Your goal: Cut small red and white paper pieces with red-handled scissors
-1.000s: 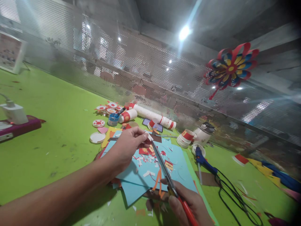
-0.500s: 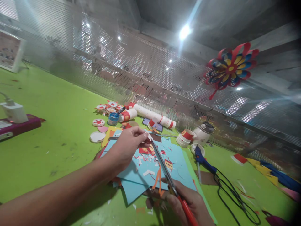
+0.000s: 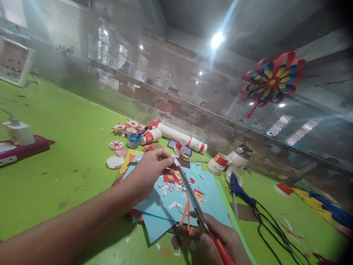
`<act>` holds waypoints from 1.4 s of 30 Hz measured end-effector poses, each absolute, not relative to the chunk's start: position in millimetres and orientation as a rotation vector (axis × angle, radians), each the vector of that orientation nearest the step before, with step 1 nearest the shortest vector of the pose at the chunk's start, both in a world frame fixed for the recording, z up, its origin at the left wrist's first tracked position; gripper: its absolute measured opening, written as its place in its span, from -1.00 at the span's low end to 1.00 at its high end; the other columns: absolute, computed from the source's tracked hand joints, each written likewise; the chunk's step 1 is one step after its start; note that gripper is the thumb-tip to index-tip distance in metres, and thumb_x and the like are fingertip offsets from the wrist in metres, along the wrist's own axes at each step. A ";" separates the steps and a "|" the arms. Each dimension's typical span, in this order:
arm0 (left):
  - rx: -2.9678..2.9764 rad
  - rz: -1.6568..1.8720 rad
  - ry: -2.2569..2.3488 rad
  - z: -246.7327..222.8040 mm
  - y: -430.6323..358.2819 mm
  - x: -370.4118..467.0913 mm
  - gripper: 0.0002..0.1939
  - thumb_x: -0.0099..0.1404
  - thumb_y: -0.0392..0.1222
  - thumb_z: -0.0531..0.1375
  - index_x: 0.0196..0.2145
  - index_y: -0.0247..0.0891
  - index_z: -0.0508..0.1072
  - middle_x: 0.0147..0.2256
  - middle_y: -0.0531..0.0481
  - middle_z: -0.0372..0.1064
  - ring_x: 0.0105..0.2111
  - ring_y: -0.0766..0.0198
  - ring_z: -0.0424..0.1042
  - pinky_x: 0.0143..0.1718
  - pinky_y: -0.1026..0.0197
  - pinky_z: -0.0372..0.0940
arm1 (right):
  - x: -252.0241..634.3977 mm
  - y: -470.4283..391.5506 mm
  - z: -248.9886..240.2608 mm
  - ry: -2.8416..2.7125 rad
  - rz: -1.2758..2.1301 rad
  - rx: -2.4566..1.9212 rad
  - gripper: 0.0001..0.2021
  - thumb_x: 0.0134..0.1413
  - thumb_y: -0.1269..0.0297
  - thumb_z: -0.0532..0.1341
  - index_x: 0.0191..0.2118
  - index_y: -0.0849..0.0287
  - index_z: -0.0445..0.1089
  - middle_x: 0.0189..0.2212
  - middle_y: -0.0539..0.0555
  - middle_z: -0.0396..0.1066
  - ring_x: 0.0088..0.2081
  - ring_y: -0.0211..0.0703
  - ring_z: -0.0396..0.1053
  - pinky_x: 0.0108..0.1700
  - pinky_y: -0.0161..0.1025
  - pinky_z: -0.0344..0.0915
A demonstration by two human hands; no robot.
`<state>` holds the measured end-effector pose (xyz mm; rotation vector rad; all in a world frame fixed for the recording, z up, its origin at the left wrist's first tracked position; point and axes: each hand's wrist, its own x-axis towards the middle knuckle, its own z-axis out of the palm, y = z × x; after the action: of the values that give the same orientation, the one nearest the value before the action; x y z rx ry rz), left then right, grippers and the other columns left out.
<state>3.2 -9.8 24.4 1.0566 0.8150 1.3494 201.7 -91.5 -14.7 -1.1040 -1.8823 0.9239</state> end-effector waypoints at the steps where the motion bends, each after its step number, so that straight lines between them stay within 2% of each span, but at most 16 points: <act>1: 1.062 1.342 0.810 25.1 -9.4 2.3 -0.87 0.12 -0.25 0.20 -0.50 -0.33 0.33 -0.46 -0.07 0.41 -0.44 0.29 0.40 -0.35 0.22 0.28 | 202.6 -91.5 -14.3 -1.898 0.906 -1.117 -0.56 0.10 -0.09 0.06 -0.18 0.18 0.45 -0.48 0.09 0.54 -0.47 -0.16 0.47 -0.38 -0.36 0.36; 10: 1.077 1.300 0.758 27.1 -8.4 -3.2 -0.86 0.08 -0.26 0.23 -0.55 -0.33 0.35 -0.51 -0.05 0.41 -0.46 0.29 0.38 -0.33 0.18 0.28 | 206.0 -92.4 -8.6 -1.937 0.903 -1.116 -0.58 0.12 -0.08 0.05 -0.17 0.11 0.46 -0.46 0.05 0.54 -0.42 -0.16 0.47 -0.38 -0.39 0.35; 22: 1.113 1.298 0.778 27.0 -7.0 -2.2 -0.85 0.07 -0.26 0.24 -0.56 -0.32 0.35 -0.55 -0.02 0.38 -0.51 0.32 0.36 -0.35 0.19 0.27 | 210.8 -92.9 -6.7 -2.020 0.822 -1.193 -0.55 0.11 -0.09 0.03 -0.16 0.16 0.45 -0.42 0.09 0.58 -0.42 -0.13 0.48 -0.37 -0.36 0.37; 33: 1.132 1.301 0.756 27.3 -7.5 -3.3 -0.87 0.09 -0.29 0.22 -0.58 -0.31 0.36 -0.56 -0.03 0.38 -0.52 0.32 0.35 -0.37 0.21 0.25 | 210.9 -91.3 -3.7 -2.092 0.727 -1.179 -0.54 0.11 -0.09 0.02 -0.23 0.16 0.49 -0.48 0.07 0.55 -0.51 -0.16 0.44 -0.45 -0.38 0.33; 38: 1.142 1.289 0.747 28.3 -7.7 -3.3 -0.86 0.08 -0.29 0.21 -0.59 -0.30 0.36 -0.56 -0.03 0.39 -0.51 0.31 0.35 -0.36 0.19 0.25 | 215.9 -90.6 -6.7 -2.114 0.666 -1.211 -0.51 0.11 -0.11 0.01 -0.18 0.16 0.48 -0.48 0.07 0.54 -0.49 -0.15 0.44 -0.44 -0.38 0.31; 42: 1.147 1.292 0.758 27.7 -7.3 -3.3 -0.86 0.07 -0.30 0.22 -0.59 -0.30 0.35 -0.57 -0.01 0.37 -0.53 0.32 0.34 -0.39 0.20 0.25 | 218.9 -91.7 -7.5 -2.170 0.538 -1.293 -0.49 0.11 -0.13 -0.01 -0.23 0.16 0.51 -0.59 0.02 0.44 -0.57 -0.19 0.34 -0.53 -0.38 0.24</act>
<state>-3.3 -7.3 27.7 1.1467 0.7581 1.2919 218.9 -91.7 -7.5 -1.2932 -2.1704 0.5375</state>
